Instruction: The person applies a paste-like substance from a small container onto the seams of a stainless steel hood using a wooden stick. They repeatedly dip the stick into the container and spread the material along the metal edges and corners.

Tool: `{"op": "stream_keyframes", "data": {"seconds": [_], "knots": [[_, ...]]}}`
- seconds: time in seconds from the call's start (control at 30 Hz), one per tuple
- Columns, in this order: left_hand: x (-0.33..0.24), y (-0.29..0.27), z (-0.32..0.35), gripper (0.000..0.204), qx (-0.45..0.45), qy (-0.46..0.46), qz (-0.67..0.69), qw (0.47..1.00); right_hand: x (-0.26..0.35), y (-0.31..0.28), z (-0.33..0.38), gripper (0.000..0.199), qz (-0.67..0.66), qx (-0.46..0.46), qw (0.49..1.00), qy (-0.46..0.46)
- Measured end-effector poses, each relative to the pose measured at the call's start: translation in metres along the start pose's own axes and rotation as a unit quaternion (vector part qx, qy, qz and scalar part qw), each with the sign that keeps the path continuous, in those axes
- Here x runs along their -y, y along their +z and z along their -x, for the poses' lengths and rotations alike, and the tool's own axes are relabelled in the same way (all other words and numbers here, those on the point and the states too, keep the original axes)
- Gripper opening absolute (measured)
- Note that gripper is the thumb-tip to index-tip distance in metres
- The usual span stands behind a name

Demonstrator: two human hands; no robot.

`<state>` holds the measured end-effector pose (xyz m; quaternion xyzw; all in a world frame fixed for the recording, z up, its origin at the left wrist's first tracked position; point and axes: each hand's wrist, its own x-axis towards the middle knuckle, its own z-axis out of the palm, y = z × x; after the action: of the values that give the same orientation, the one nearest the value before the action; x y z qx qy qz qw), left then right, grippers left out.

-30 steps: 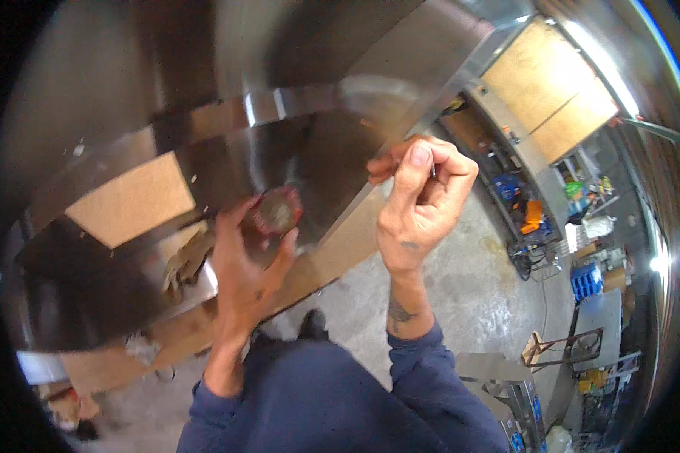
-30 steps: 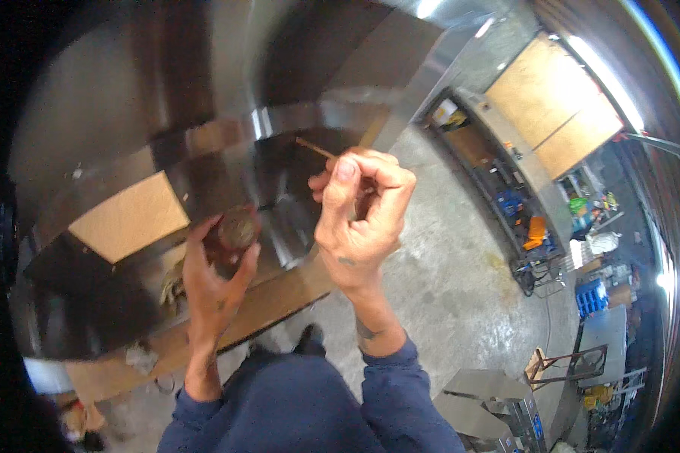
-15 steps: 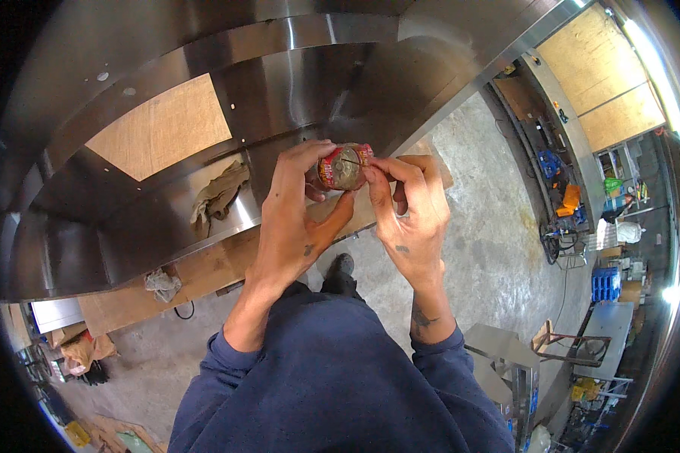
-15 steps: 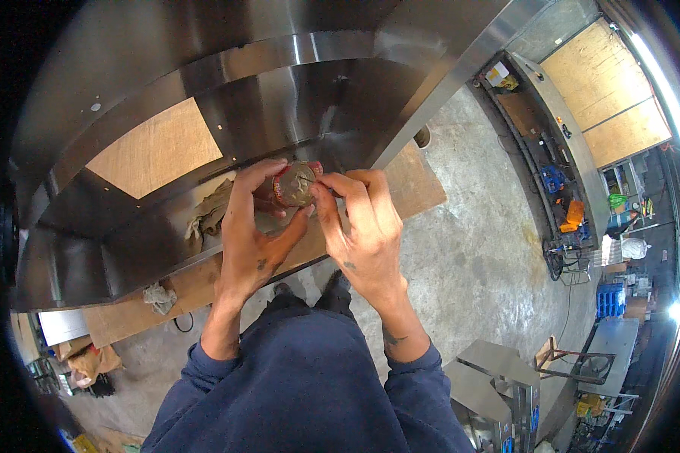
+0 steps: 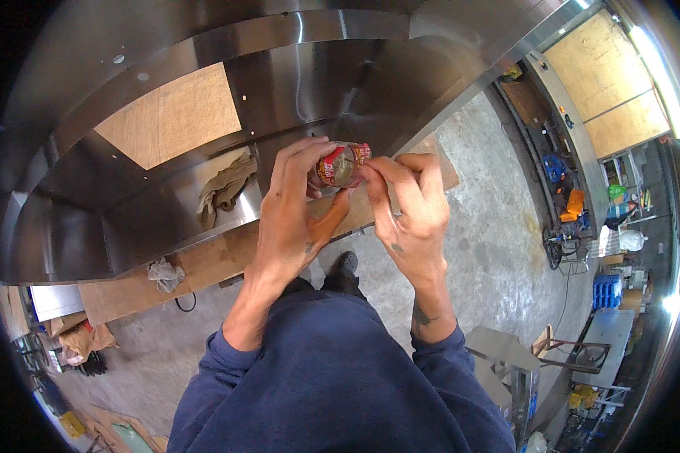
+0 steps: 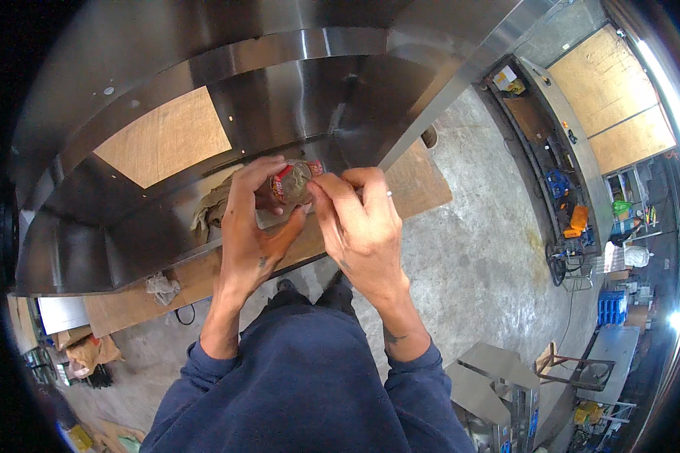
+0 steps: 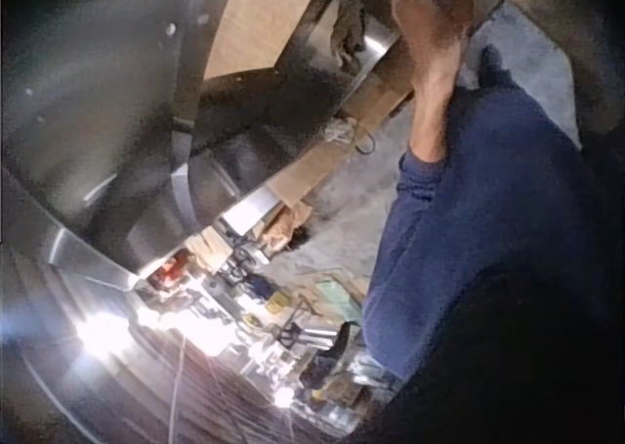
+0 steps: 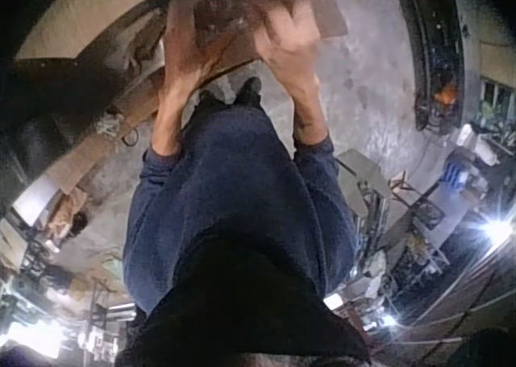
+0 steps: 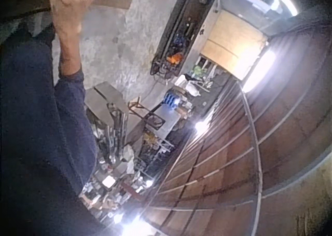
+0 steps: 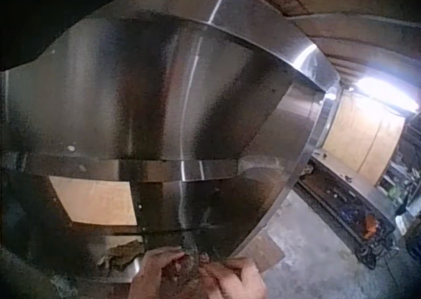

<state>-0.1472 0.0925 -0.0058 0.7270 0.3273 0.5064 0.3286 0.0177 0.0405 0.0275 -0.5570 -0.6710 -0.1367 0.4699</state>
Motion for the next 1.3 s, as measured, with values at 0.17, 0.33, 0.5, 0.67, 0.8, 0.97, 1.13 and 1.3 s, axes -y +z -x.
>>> {"op": "stream_keyframes", "data": {"seconds": [0.17,0.33,0.5,0.67,0.8,0.97,1.13,1.3], "knots": [[-0.003,0.002,0.004,0.066,0.0,-0.019,-0.008,1.0,0.002,-0.006,0.003,0.025,-0.003,0.018,1.0,0.012],[0.0,0.011,0.021,0.067,-0.01,-0.038,-0.031,0.999,0.003,-0.019,0.023,0.013,-0.09,0.021,0.992,0.082],[0.003,0.032,0.072,0.07,-0.007,-0.09,-0.021,0.996,-0.007,-0.021,0.082,0.009,-0.144,0.079,0.975,0.149],[0.004,0.058,0.124,0.069,0.029,-0.142,-0.043,0.989,-0.017,-0.031,0.144,0.01,-0.192,0.084,0.955,0.211],[0.016,0.082,0.152,0.07,0.026,-0.183,-0.06,0.981,-0.043,-0.029,0.185,0.009,-0.208,0.065,0.953,0.208],[0.081,0.105,0.179,0.066,-0.001,-0.237,-0.071,0.969,-0.09,0.001,0.228,0.012,-0.273,-0.041,0.909,0.313],[0.185,0.097,0.206,0.062,-0.057,-0.205,-0.091,0.973,-0.176,0.063,0.268,0.013,-0.188,-0.054,0.96,0.203],[0.266,0.076,0.225,0.061,-0.091,-0.114,-0.143,0.979,-0.271,0.143,0.29,0.012,-0.075,-0.05,0.995,0.035]]}}
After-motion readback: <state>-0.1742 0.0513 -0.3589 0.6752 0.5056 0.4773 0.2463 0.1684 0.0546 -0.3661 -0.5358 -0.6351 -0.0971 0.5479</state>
